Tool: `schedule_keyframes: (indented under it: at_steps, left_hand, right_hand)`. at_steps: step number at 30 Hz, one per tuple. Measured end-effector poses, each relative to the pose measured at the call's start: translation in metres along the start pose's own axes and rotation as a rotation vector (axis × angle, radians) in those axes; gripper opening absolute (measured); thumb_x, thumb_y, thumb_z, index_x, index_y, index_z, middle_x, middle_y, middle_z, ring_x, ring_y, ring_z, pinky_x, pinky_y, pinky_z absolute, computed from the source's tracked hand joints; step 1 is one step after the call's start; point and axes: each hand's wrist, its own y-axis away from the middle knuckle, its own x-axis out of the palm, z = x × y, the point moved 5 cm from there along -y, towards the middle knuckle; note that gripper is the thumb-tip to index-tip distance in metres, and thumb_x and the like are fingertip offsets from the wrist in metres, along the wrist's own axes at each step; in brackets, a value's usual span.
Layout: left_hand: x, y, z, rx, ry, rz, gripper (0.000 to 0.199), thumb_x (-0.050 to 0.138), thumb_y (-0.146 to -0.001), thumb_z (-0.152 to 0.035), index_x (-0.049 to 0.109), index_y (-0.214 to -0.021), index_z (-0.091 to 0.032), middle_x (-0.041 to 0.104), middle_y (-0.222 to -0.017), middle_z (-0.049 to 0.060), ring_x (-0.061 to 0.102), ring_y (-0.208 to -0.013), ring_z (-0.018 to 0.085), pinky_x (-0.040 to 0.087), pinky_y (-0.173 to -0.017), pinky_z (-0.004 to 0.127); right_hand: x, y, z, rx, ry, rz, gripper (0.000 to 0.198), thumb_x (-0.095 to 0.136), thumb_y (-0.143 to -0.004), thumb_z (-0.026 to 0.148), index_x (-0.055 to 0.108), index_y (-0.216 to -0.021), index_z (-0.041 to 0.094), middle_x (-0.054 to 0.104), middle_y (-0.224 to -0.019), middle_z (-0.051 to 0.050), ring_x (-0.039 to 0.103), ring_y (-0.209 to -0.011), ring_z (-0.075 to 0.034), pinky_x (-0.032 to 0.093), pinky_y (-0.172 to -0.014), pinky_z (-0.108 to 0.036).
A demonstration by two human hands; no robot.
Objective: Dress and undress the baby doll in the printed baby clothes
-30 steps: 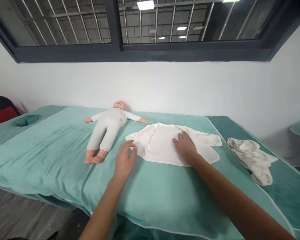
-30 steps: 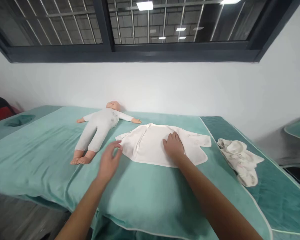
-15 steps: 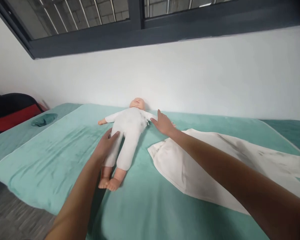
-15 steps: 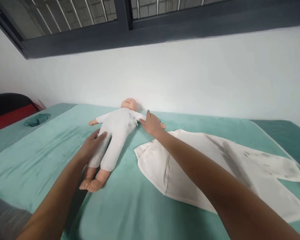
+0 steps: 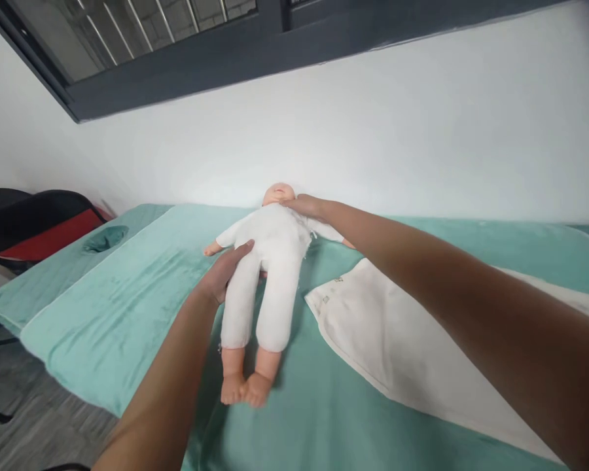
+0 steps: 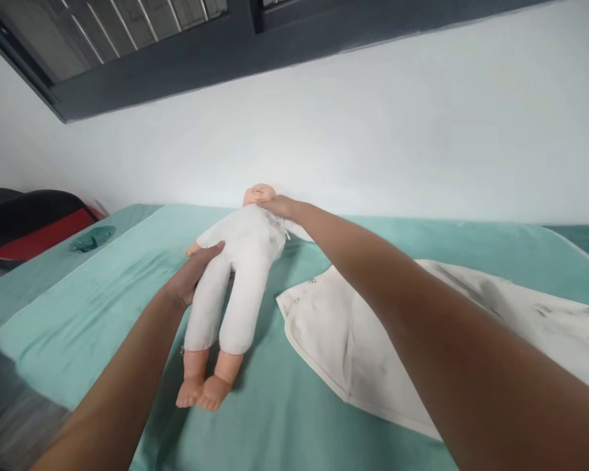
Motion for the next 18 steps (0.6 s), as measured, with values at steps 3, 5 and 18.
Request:
schedule_keyframes:
  at_steps: [3, 5, 18]
  left_hand:
    - [0.041, 0.026, -0.016, 0.066, 0.024, 0.052, 0.051, 0.066, -0.084, -0.048, 0.06, -0.12, -0.012, 0.075, -0.086, 0.013, 0.071, -0.071, 0.026, 0.057, -0.061, 0.039]
    - [0.081, 0.044, -0.023, 0.104, 0.055, 0.129, 0.051, 0.065, -0.085, -0.049, 0.06, -0.122, -0.013, 0.075, -0.09, 0.013, 0.072, -0.074, 0.027, 0.058, -0.062, 0.04]
    - [0.313, 0.125, 0.061, 0.165, 0.252, 0.419, 0.067, 0.069, -0.077, -0.057, 0.052, -0.131, -0.022, 0.069, -0.117, 0.02, 0.072, -0.089, 0.032, 0.061, -0.077, 0.049]
  right_hand:
    - [-0.047, 0.034, 0.002, 0.072, 0.005, -0.055, 0.057, 0.063, -0.086, 0.055, 0.061, -0.12, 0.009, 0.065, -0.127, -0.019, 0.065, -0.108, -0.027, 0.052, -0.096, -0.04]
    - [-0.088, 0.064, -0.001, 0.101, 0.049, -0.112, 0.067, 0.063, -0.084, 0.059, 0.057, -0.127, 0.009, 0.062, -0.13, -0.02, 0.064, -0.109, -0.028, 0.052, -0.095, -0.043]
    - [-0.222, 0.278, -0.094, 0.24, 0.384, -0.316, 0.062, 0.05, -0.093, 0.056, 0.052, -0.134, 0.01, 0.061, -0.134, -0.021, 0.064, -0.113, -0.03, 0.054, -0.091, -0.037]
